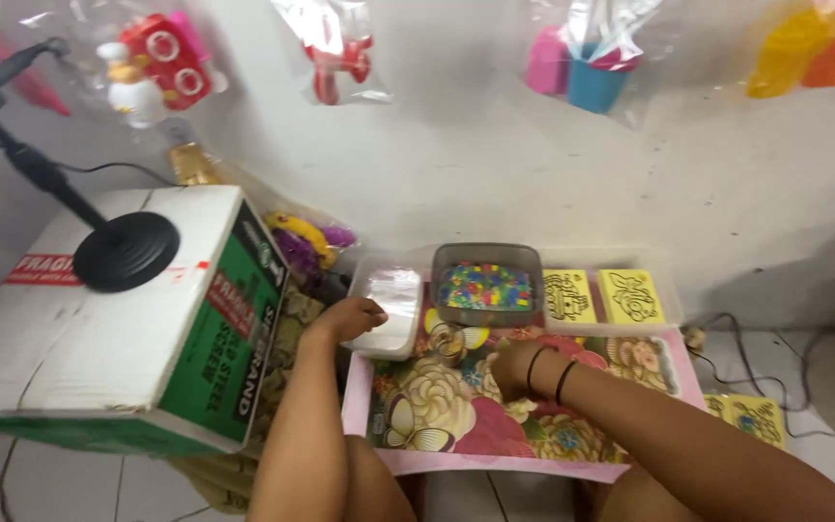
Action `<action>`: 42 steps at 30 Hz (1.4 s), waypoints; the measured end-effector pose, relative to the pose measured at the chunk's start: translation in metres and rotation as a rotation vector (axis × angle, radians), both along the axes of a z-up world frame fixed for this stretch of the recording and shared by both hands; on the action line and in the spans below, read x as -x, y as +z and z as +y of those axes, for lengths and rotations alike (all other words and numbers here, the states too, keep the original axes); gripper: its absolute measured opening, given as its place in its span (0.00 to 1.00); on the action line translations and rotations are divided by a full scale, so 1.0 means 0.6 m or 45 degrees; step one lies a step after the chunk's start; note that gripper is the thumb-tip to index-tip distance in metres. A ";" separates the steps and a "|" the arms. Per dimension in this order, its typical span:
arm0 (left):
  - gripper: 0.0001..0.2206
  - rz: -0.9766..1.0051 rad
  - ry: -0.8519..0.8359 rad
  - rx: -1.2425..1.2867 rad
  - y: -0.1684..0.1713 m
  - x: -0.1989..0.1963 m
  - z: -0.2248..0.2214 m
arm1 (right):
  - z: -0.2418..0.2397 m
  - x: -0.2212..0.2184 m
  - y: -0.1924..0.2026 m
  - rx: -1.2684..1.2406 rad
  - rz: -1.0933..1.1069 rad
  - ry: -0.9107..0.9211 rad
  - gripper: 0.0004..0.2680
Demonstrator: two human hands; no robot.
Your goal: Packaging yellow sand art cards and small colorful beads into plastic bags.
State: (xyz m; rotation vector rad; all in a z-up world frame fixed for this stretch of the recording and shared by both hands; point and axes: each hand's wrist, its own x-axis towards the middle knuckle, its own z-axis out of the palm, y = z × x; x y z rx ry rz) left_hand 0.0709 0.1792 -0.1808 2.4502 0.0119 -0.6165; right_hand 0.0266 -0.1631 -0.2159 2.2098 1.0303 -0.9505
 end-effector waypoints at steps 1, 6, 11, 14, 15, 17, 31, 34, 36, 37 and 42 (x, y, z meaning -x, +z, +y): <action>0.18 0.004 0.020 0.001 0.006 0.008 -0.003 | 0.010 -0.003 -0.005 0.001 0.004 0.020 0.15; 0.21 0.195 -0.050 0.059 0.001 0.003 -0.023 | 0.035 -0.022 -0.027 0.084 -0.040 0.014 0.15; 0.23 0.282 -0.362 -0.300 0.008 -0.004 -0.034 | 0.016 -0.042 -0.049 0.165 -0.081 -0.016 0.15; 0.22 0.251 -0.567 -0.524 -0.064 -0.044 -0.036 | 0.004 -0.046 -0.063 0.214 -0.114 -0.061 0.16; 0.20 0.190 -0.746 -0.683 -0.124 -0.075 -0.033 | 0.002 -0.047 -0.066 0.240 -0.131 -0.086 0.16; 0.19 0.233 -0.720 -0.712 -0.094 -0.066 -0.052 | -0.010 -0.040 -0.079 0.270 -0.149 -0.112 0.17; 0.18 0.125 0.084 -0.410 -0.122 -0.081 -0.062 | 0.031 -0.009 0.041 0.382 -0.128 -0.156 0.16; 0.20 -0.002 0.262 -0.251 -0.203 -0.133 -0.036 | 0.017 -0.023 0.005 0.341 -0.146 -0.202 0.17; 0.16 -0.178 0.383 -0.118 -0.181 -0.133 -0.036 | 0.014 -0.025 0.009 0.291 -0.197 -0.163 0.17; 0.16 -0.183 0.379 -0.119 -0.165 -0.132 -0.041 | 0.012 -0.030 0.012 0.290 -0.200 -0.168 0.17; 0.15 -0.438 0.306 -0.281 -0.027 -0.097 -0.092 | 0.026 0.004 0.140 0.006 -0.152 -0.320 0.23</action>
